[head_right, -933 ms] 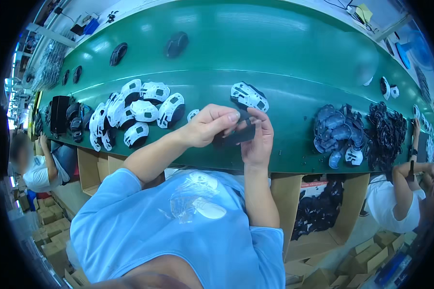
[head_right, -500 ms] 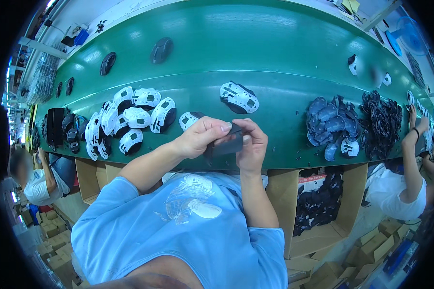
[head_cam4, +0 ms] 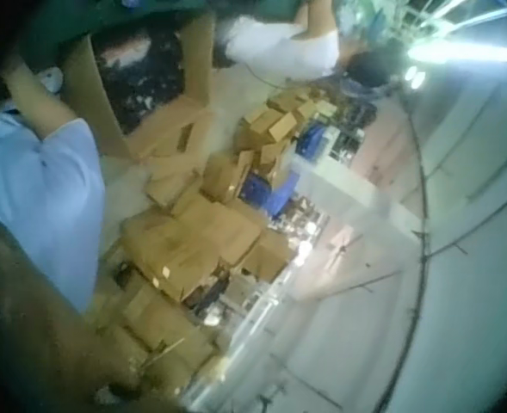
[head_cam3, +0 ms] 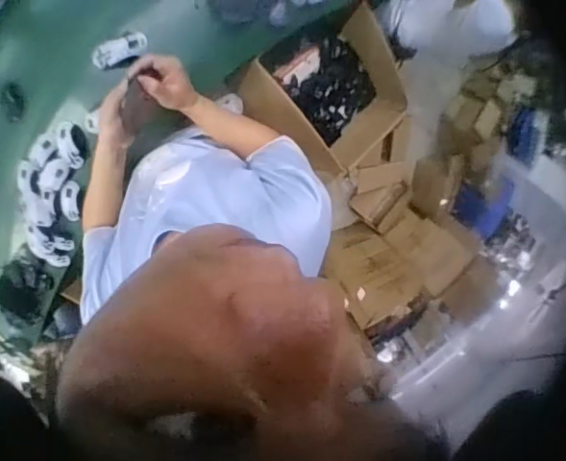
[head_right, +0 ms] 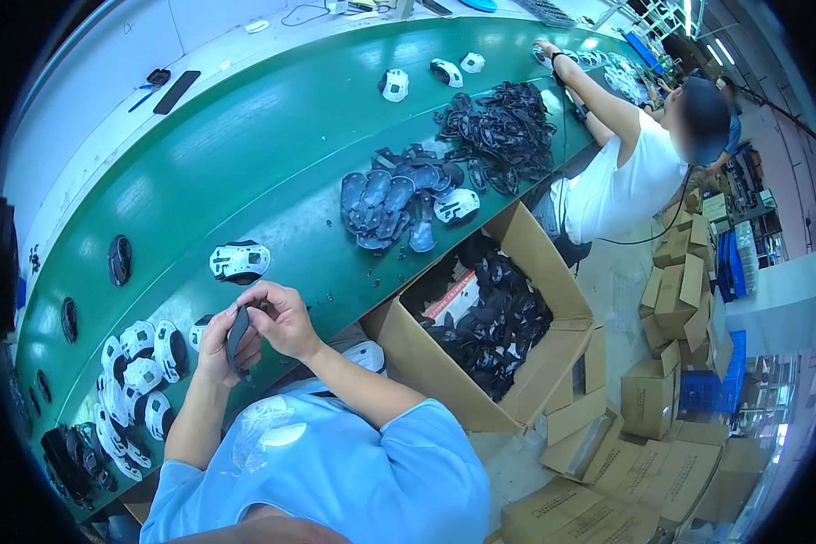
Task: The person assembles computer mice by hand, fitting internal mouse components into computer mouse shells on a production line.
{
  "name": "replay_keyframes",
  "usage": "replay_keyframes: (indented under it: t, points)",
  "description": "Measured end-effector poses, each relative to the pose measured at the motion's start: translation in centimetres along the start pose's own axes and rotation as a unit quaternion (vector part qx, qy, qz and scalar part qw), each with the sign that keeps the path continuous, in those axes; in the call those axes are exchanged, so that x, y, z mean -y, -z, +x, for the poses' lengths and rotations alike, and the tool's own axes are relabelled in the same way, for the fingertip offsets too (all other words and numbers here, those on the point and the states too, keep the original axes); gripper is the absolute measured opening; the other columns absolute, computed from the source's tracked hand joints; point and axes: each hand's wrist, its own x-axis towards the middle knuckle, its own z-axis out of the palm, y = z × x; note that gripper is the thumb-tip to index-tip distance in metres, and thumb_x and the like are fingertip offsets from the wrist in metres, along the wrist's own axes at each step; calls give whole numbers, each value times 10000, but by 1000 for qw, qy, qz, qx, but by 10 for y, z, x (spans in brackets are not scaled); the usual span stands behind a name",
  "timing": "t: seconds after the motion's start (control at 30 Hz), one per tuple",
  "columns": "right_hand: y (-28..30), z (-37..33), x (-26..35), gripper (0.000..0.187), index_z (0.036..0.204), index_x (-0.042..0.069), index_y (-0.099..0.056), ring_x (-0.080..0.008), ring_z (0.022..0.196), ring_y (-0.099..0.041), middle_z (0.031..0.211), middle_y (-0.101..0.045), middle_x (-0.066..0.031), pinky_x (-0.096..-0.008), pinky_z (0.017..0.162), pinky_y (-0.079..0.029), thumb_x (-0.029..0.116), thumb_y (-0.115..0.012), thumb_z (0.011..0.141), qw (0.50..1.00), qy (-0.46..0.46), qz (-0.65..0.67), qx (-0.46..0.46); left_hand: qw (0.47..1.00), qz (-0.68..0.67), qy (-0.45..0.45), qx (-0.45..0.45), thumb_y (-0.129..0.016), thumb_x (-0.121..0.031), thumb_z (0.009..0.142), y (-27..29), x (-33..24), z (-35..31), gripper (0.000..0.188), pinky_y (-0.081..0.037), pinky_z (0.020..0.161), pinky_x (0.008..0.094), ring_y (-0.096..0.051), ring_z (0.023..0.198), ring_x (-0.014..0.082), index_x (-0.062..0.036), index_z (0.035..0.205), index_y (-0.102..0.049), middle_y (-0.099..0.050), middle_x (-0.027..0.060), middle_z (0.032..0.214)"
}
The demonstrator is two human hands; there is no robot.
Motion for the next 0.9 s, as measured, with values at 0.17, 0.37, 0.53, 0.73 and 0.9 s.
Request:
replay_keyframes:
  t: [0.17, 0.37, 0.53, 0.73, 0.9]
  points:
    - [14, 12, 33, 166, 1016, 9, -708, -197, 766, -660, 893, -680, -107, -300, 682, -534, 13, -646, 862, 971, 75, -205, 97, 963, -195, 153, 105, -520, -410, 1009, 10, -7, -4, 348, -217, 390, 282, -342, 436, 101, -108, 840, -559, -439, -7, 591]
    - [76, 15, 67, 286, 1122, 60, -710, -301, 983, -649, 1097, -692, -156, -396, 824, -538, 104, -700, 839, 829, 123, -544, -39, 992, -11, 83, 93, -508, -306, 1016, 9, -29, 0, 362, -322, 439, 301, -425, 492, 121, -68, 745, -543, -464, -10, 602]
    - [37, 5, 102, 771, 1375, 102, -596, -414, 1359, -442, 1522, -421, -201, -525, 1117, -365, 412, -849, 716, 812, 152, -530, 189, 868, 488, 3, 90, -516, -174, 989, -4, -43, 21, 196, -483, 610, 303, -567, 685, 123, -15, 992, -631, -659, 34, 852]
    - [23, -1, 81, 729, 1363, 159, -610, -355, 1074, -636, 1388, -578, -137, -443, 936, -522, 293, -849, 688, 822, 50, -510, 249, 978, 142, 119, 98, -588, -227, 988, 16, -40, 27, 314, -517, 798, 338, -643, 929, 170, -1, 1201, -637, -685, 83, 1057]
    - [67, 3, 74, 555, 1333, 53, -598, -309, 1016, -669, 1182, -668, -147, -402, 871, -539, 169, -773, 820, 902, 57, -424, 53, 718, 654, -233, 45, -738, -386, 869, 31, -86, 66, 604, -470, 987, 423, -594, 1145, 308, -4, 1311, -581, -610, 194, 1265]
